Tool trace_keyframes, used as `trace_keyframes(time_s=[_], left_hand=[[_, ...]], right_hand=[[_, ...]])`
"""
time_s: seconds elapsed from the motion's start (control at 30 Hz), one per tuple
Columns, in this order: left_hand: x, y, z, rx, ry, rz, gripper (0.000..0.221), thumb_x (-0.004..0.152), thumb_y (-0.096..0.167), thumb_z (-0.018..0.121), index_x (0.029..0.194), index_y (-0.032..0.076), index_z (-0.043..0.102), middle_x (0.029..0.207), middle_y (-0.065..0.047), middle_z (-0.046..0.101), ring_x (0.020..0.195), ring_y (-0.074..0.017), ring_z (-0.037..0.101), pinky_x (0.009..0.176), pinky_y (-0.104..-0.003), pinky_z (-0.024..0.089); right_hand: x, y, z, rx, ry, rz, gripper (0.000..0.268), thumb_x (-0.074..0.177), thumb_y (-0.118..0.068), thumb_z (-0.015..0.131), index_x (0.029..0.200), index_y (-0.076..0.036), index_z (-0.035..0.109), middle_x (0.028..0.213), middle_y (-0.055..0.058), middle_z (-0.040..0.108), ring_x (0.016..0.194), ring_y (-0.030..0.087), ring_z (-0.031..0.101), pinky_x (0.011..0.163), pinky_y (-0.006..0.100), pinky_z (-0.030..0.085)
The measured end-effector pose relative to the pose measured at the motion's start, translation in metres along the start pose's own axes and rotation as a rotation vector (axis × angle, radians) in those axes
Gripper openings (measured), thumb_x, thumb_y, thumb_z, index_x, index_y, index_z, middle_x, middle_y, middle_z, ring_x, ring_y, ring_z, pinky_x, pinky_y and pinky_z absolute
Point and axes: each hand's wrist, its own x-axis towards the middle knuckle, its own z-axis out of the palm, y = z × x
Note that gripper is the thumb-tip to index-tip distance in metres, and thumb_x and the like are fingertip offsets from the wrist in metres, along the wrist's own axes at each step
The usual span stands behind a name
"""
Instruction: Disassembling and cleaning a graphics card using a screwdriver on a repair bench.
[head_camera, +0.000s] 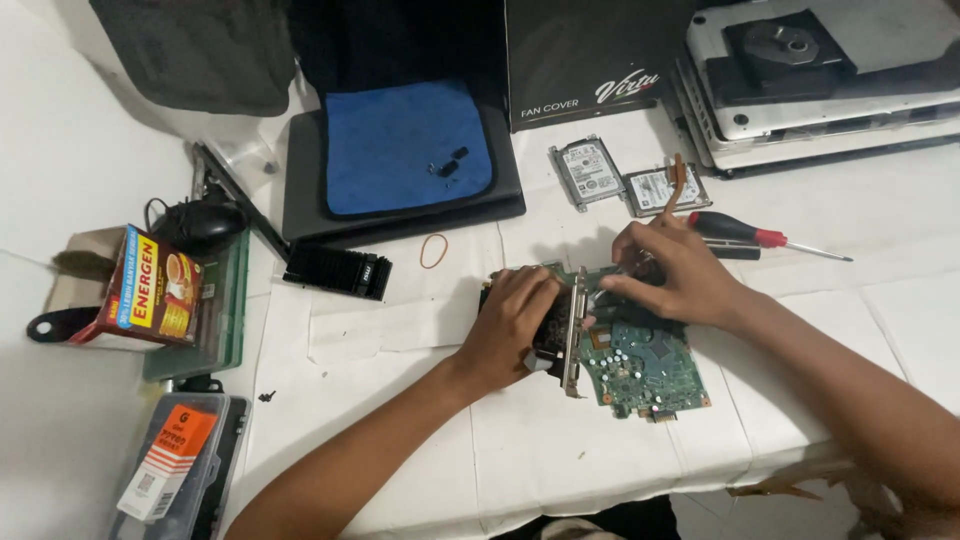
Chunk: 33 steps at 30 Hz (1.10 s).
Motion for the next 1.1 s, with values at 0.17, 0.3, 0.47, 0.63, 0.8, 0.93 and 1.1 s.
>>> trace_keyframes(time_s=[0.17, 0.3, 0.47, 0.63, 0.8, 0.93, 1.1], left_hand=[[0.0, -0.001, -0.001, 0.021, 0.006, -0.035, 0.04, 0.079, 0.016, 0.062, 0.115, -0.001, 0.055, 0.103, -0.014, 0.054, 0.101, -0.0381, 0.059, 0.084, -0.045, 0.045], [0.011, 0.019, -0.017, -0.054, -0.01, -0.116, 0.042, 0.079, 0.001, 0.059, 0.12, -0.005, 0.054, 0.101, -0.023, 0.058, 0.1, -0.0427, 0.061, 0.089, -0.052, 0.046], [0.002, 0.005, -0.007, -0.002, -0.036, -0.073, 0.049, 0.076, 0.001, 0.06, 0.124, -0.002, 0.054, 0.106, -0.018, 0.058, 0.103, -0.0423, 0.061, 0.089, -0.051, 0.047], [-0.001, 0.0, -0.005, 0.005, -0.064, -0.077, 0.051, 0.076, 0.005, 0.058, 0.126, 0.001, 0.054, 0.108, -0.016, 0.058, 0.105, -0.0395, 0.06, 0.088, -0.05, 0.047], [-0.002, -0.002, -0.005, -0.022, -0.112, -0.101, 0.062, 0.07, 0.005, 0.067, 0.131, 0.002, 0.053, 0.108, -0.018, 0.059, 0.106, -0.0421, 0.061, 0.089, -0.053, 0.048], [-0.003, -0.005, -0.004, -0.029, -0.133, -0.094, 0.063, 0.07, 0.006, 0.066, 0.131, 0.001, 0.053, 0.108, -0.018, 0.059, 0.105, -0.0418, 0.061, 0.088, -0.052, 0.047], [-0.001, -0.002, -0.011, -0.05, -0.183, -0.08, 0.057, 0.072, 0.006, 0.065, 0.127, 0.001, 0.055, 0.103, -0.016, 0.057, 0.1, -0.0402, 0.06, 0.083, -0.051, 0.049]], right_hand=[[0.004, -0.002, -0.008, -0.08, -0.002, 0.008, 0.022, 0.092, -0.027, 0.076, 0.091, -0.007, 0.069, 0.066, 0.012, 0.07, 0.063, 0.036, 0.069, 0.074, 0.044, 0.05], [0.005, -0.007, -0.013, -0.158, -0.007, 0.049, 0.018, 0.098, -0.02, 0.073, 0.089, -0.005, 0.069, 0.063, 0.013, 0.069, 0.061, 0.034, 0.068, 0.071, 0.041, 0.052], [0.004, -0.006, -0.014, -0.205, 0.0, 0.081, 0.019, 0.099, -0.019, 0.075, 0.088, -0.004, 0.071, 0.064, 0.014, 0.07, 0.063, 0.034, 0.068, 0.068, 0.039, 0.052], [0.002, 0.0, -0.014, -0.248, 0.003, 0.089, 0.021, 0.101, -0.02, 0.075, 0.089, -0.003, 0.072, 0.065, 0.014, 0.069, 0.064, 0.034, 0.069, 0.066, 0.039, 0.053], [-0.001, 0.009, -0.013, -0.264, 0.011, 0.056, 0.021, 0.103, -0.02, 0.073, 0.088, -0.004, 0.071, 0.065, 0.014, 0.07, 0.063, 0.033, 0.068, 0.065, 0.039, 0.053], [0.002, 0.003, -0.018, -0.272, 0.024, 0.047, 0.022, 0.104, -0.019, 0.073, 0.088, -0.004, 0.071, 0.064, 0.014, 0.069, 0.063, 0.034, 0.068, 0.065, 0.041, 0.053], [0.002, 0.007, -0.022, -0.281, 0.054, 0.052, 0.026, 0.107, -0.018, 0.07, 0.086, -0.002, 0.072, 0.059, 0.011, 0.066, 0.056, 0.031, 0.066, 0.065, 0.039, 0.051]])
